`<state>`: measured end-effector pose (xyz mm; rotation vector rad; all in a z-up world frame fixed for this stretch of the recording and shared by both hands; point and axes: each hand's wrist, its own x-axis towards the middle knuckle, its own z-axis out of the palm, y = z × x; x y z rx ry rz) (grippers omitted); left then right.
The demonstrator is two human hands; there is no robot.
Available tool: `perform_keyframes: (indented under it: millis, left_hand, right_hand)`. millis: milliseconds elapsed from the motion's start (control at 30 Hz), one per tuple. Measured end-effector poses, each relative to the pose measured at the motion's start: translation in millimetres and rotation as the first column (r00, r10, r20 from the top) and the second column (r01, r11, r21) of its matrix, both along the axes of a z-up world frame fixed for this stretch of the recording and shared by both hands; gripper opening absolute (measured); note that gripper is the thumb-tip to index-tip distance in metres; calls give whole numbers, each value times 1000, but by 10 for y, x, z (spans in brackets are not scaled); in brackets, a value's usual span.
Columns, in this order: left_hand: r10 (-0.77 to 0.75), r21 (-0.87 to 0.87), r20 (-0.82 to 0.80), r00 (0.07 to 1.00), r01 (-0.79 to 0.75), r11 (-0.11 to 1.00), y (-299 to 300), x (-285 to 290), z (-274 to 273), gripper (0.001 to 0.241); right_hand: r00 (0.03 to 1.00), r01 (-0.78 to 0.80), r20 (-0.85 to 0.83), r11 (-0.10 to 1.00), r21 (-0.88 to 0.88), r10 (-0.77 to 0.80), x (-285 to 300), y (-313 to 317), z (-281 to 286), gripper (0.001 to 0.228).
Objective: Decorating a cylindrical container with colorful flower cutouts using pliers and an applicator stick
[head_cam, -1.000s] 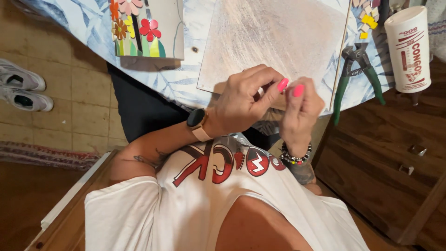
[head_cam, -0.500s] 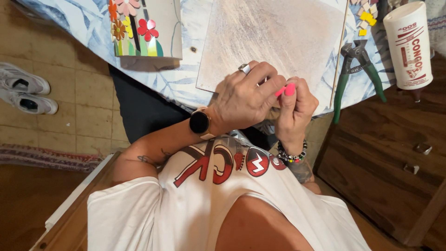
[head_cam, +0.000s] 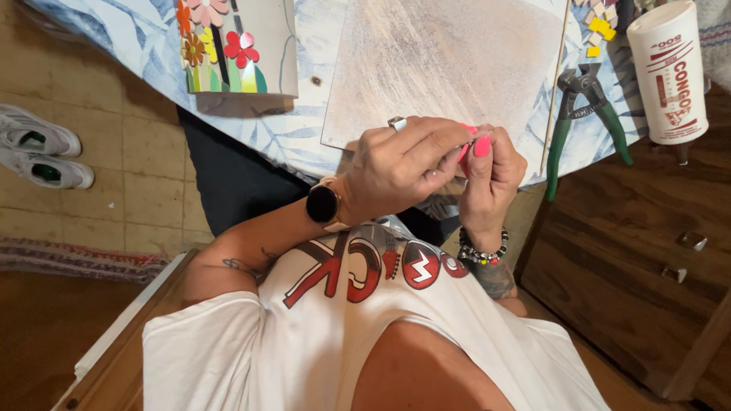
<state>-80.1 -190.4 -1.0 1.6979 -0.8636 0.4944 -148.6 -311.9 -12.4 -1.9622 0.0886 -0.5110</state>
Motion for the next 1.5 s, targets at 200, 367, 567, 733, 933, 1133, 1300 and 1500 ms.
perform_keyframes:
  millis: [200,367,567,733,933,1133,1300,1500]
  left_hand:
    - [63,26,81,995,-66,998,42,22,92,10]
    - [83,33,127,988,-87,996,61,42,105,10]
    - [45,16,126,991,-48,999,93,55,138,10]
    - [38,25,137,990,-42,999,107,58,165,9]
    - [33,14,159,987,-35,999,113,70,162,10]
    - [47,30,207,977,-55,998,121,63,136,10]
    - [56,42,220,974,-67,997,114,43,81,12]
    - [-70,210,243,968,18,978,247,-40,-303,22]
  right_hand:
    - [1000,0,17,997,-77,1,15,17,20,32]
    - [999,-22,24,989,-146,25,16,-27,21,33]
    - [999,-37,7,994,-98,38,1,-35,4,34]
    - [999,-41,-17,998,40,41,10,4,-6,37]
    - [999,-35,-10,998,45,35,15,7,-29,35]
    - [999,-24,49,998,63,21,19,-29,-93,34]
    - [996,-8,88,999,52,3,22,-41,-147,34]
    - [996,-86,-40,804,-588,77,-72,-567,-319,31]
